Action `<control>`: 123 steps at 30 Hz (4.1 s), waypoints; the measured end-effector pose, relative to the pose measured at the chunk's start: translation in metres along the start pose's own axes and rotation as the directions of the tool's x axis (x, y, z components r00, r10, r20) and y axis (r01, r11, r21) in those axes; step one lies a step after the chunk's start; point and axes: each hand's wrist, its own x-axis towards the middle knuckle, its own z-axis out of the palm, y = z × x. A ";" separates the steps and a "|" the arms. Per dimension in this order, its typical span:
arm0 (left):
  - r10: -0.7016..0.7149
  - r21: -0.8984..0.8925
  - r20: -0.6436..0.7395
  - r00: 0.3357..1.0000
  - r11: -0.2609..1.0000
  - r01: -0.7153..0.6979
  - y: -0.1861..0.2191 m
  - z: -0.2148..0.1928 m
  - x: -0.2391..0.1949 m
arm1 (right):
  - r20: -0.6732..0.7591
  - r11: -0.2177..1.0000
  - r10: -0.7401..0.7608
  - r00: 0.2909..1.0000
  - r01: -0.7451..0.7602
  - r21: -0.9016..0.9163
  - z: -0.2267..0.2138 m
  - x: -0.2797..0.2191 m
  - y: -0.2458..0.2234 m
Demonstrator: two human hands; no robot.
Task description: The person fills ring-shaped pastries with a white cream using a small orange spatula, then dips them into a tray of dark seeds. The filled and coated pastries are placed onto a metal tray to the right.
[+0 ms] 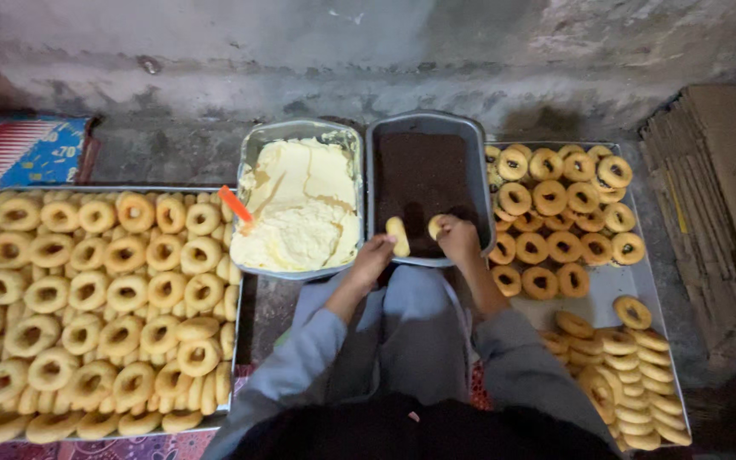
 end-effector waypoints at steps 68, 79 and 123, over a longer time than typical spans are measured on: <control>0.272 0.082 -0.461 0.845 0.961 -0.264 0.048 -0.018 -0.129 | -0.092 0.336 0.881 0.463 -0.477 0.812 -0.180 0.079 0.313; 0.202 0.010 -0.501 0.841 0.974 -0.228 0.040 -0.038 -0.140 | -0.298 0.444 0.787 0.540 -0.831 -0.334 -0.230 -0.094 0.311; 0.395 -0.053 -0.476 0.785 0.879 -0.475 0.022 -0.036 -0.213 | 0.169 0.667 0.666 0.727 -0.478 -0.572 -0.169 -0.122 0.146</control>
